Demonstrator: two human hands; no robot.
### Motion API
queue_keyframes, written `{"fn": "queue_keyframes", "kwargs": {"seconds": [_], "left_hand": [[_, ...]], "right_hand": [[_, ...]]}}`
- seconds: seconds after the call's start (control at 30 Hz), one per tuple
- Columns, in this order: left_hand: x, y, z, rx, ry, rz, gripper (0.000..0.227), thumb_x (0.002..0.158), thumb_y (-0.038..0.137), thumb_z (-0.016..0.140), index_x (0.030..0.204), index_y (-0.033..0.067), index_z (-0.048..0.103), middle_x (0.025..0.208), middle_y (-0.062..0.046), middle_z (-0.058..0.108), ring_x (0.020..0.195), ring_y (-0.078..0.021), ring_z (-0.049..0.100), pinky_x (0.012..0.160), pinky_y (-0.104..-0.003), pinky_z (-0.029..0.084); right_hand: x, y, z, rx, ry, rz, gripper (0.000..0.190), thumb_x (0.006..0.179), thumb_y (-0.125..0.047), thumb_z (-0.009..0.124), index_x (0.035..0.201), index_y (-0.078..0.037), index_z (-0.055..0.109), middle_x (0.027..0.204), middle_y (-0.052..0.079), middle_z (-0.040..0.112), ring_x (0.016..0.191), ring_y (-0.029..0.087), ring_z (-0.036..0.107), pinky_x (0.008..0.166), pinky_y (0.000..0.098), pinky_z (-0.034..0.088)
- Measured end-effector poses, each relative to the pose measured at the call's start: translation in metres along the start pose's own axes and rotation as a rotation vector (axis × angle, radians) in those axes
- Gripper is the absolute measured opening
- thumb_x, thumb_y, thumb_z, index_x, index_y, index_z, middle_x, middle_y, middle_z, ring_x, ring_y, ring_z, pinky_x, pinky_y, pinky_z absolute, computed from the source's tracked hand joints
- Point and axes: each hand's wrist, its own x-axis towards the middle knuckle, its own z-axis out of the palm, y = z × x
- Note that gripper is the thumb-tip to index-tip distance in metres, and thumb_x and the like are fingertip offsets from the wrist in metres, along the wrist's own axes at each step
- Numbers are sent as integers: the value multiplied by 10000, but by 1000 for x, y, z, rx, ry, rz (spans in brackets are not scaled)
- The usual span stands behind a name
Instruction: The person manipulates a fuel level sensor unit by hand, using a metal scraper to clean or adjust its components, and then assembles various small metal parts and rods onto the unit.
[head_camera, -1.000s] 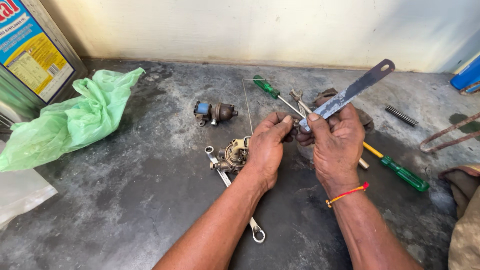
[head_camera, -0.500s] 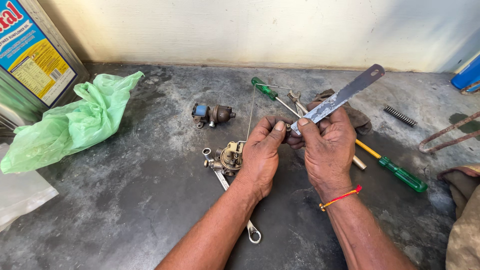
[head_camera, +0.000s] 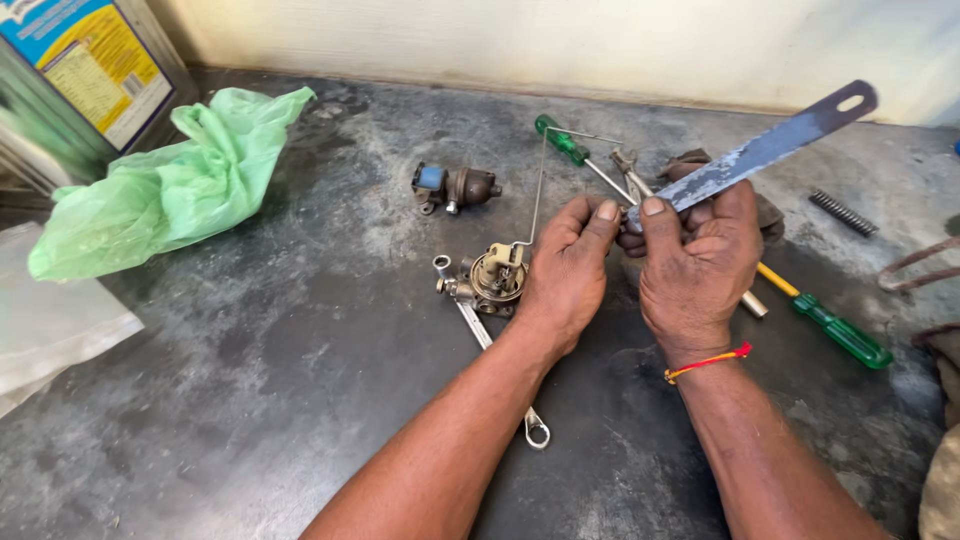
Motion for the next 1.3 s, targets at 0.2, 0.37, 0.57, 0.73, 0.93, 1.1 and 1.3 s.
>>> {"fn": "queue_keyframes", "kwargs": {"seconds": [0.2,0.37,0.57,0.73,0.93,1.1,1.3], "left_hand": [[5,-5,5,-143,-44,-10,210,1084,241,548,1031,51,620,912,10,607,881,-92,520,821,-276,454],[1,3,5,-90,-52,-71,200,1068,235,551,1075,60,646,934,13,616,897,-97,532,841,-279,451],[0,13,0,-235,-88,-146,200,1066,202,562,1094,24,650,966,-37,674,934,-150,622,918,-316,496],[-2,18,0,-249,-107,-177,215,1054,199,547,1124,23,651,980,-29,685,936,-138,623,915,-313,500],[-8,22,2,-196,-80,-215,242,1063,207,552,1152,2,647,972,-12,658,916,-110,585,882,-288,479],[-8,23,4,-232,-104,-239,259,1075,229,548,1142,-7,631,947,-35,659,890,-117,591,855,-287,494],[-16,29,-2,-30,-78,-168,248,1066,216,551,1091,-16,634,955,-51,635,913,-126,609,847,-288,511]], "right_hand": [[3,1,-6,-5,7,-8,261,1038,84,617,1252,7,491,969,66,624,770,112,656,630,263,596],[5,-1,-10,58,14,-7,328,1007,85,609,1298,3,482,1037,58,610,860,112,661,671,260,598],[2,-2,-6,191,34,77,332,984,67,599,1285,-8,483,987,66,627,805,119,658,626,257,584],[4,-3,-6,209,40,102,336,975,70,594,1287,-8,496,982,66,633,787,122,656,617,262,583],[0,-3,-6,164,70,117,361,970,78,596,1311,3,507,1013,64,637,831,126,657,677,260,580],[-1,1,-6,157,115,128,385,965,109,619,1332,39,529,1015,94,642,862,146,626,724,258,523],[-15,7,-1,124,170,110,422,941,125,575,1356,117,499,1081,146,665,963,127,652,859,215,524]]}}
